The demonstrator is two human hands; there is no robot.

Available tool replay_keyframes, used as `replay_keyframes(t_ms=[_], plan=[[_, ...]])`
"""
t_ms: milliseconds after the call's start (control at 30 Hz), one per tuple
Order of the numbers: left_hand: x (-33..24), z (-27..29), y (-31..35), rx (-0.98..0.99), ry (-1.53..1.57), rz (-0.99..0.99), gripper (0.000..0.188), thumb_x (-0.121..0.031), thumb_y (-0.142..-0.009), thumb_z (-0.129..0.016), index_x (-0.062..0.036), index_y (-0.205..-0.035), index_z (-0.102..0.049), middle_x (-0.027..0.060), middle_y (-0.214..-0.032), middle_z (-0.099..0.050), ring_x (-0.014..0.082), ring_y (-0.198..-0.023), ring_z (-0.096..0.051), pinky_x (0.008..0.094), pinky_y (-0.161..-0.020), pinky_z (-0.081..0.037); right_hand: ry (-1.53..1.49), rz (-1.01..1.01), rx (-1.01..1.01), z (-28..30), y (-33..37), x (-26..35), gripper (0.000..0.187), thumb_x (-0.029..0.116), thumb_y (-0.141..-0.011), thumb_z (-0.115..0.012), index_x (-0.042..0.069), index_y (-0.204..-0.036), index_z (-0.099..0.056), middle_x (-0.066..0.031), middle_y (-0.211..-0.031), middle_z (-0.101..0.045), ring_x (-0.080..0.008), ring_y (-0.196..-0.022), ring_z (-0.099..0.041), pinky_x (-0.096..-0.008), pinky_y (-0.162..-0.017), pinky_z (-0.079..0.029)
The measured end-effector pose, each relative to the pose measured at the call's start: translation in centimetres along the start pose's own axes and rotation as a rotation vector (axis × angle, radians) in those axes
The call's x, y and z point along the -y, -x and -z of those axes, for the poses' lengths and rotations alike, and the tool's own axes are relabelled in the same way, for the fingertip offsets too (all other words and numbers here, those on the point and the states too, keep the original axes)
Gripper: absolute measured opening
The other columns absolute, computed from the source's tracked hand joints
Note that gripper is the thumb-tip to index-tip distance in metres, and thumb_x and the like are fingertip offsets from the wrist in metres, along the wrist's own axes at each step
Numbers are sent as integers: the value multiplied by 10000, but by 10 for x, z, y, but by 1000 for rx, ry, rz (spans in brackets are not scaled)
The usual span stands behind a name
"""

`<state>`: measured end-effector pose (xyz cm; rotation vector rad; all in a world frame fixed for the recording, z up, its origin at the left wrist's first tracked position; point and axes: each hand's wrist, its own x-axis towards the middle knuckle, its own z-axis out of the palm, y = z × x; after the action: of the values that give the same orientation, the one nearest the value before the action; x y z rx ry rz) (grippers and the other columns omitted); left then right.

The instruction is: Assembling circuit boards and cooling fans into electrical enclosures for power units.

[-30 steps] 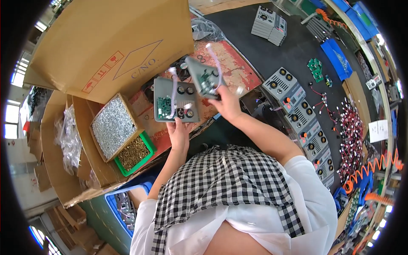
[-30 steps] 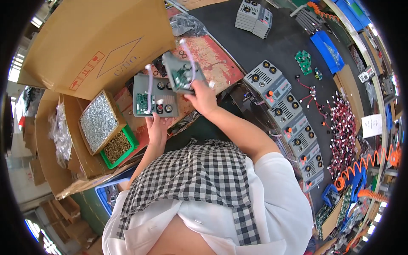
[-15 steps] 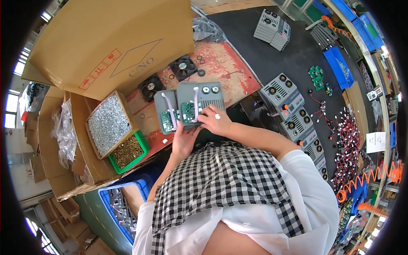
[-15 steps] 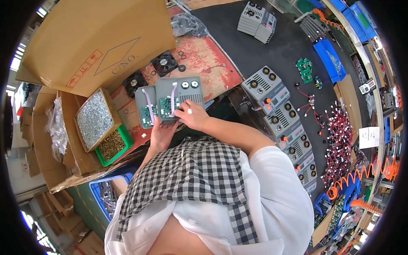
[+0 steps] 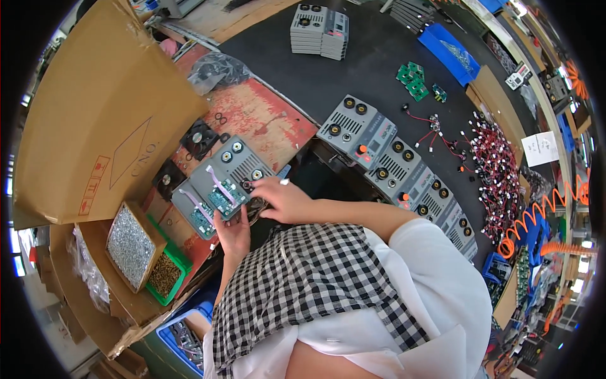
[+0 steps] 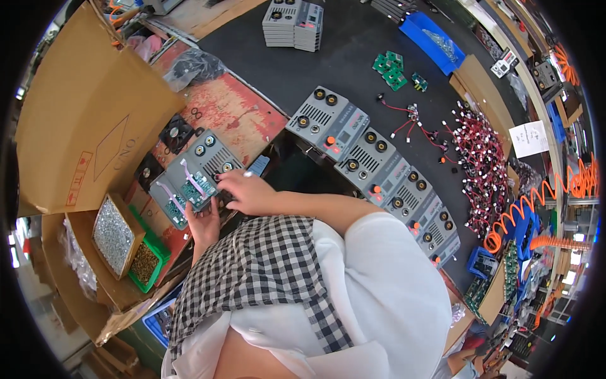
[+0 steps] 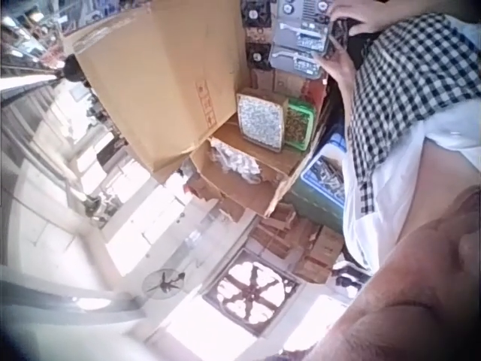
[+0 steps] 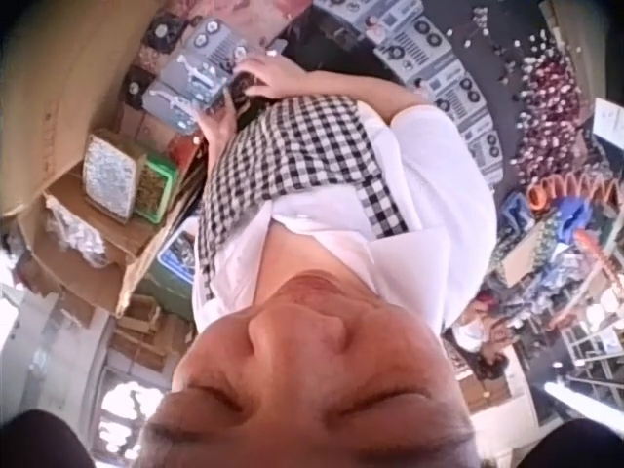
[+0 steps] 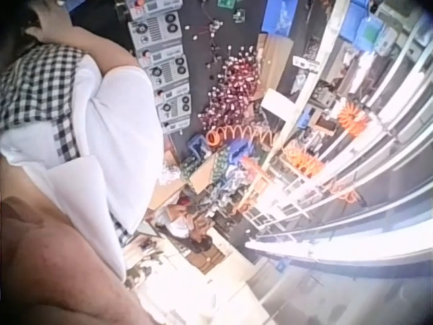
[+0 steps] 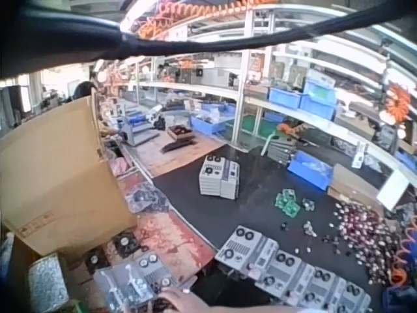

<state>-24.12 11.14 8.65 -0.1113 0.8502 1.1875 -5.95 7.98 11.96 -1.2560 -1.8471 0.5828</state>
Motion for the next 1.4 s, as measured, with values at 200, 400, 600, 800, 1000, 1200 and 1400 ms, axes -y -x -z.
replay_keyframes(t_ms=[200,400,600,800,1000,1200,1400], plan=[[2,-9,5,-31,31,-21,306,-251,-804,-533,-61,-1031,-456,83,-997,-505,216,-960,-467,396,-900,-385,-1551,-978,-795,52,95,-105,542,444,-776,-516,50,-1129,-395,-83,-1153,-439,-235,-1072,-421,-377,-892,-347],[3,-11,0,-45,39,3,265,-245,-808,-530,-76,-1004,-472,56,-974,-528,203,-955,-484,399,-885,-400,-1337,-815,-1179,62,55,-101,374,250,-801,-531,45,-1084,-398,-91,-1058,-487,-249,-937,-501,-367,-816,-414],[0,-10,1,-2,31,-6,281,-246,-812,-526,-88,-1031,-449,51,-1006,-506,204,-963,-477,395,-885,-403,282,-776,-336,55,11,-68,294,306,-719,-579,20,-780,-551,-159,-800,-550,-314,-704,-540,-392,-604,-434],[-1,-5,-1,13,16,-9,266,-242,-819,-517,-91,-1027,-452,46,-1005,-510,195,-961,-475,387,-886,-404,562,-182,-87,3,-19,-39,335,171,-589,-676,64,-858,-509,-98,-955,-479,-301,-883,-467,-371,-685,-452],[-6,-5,-1,20,7,-16,232,-229,-819,-521,-72,-985,-485,38,-962,-536,176,-922,-492,379,-879,-411,515,-156,-41,-5,-10,-56,302,103,-619,-643,55,-864,-474,-116,-1006,-459,-303,-920,-456,-362,-742,-438],[-1,-3,-7,59,-88,-24,239,-230,-816,-528,-64,-983,-488,43,-964,-537,175,-912,-496,366,-880,-410,460,-137,-64,-15,-13,-62,279,98,-642,-615,40,-877,-477,-119,-1089,-442,-297,-991,-433,-365,-757,-444],[-3,-6,-11,74,-112,-25,262,-223,-829,-507,-52,-1024,-471,51,-1002,-526,187,-954,-487,356,-890,-399,254,-317,-95,-2,-3,-55,412,93,-679,-600,75,-1043,-408,-117,-1179,-390,-314,-979,-477,-373,-768,-438]])
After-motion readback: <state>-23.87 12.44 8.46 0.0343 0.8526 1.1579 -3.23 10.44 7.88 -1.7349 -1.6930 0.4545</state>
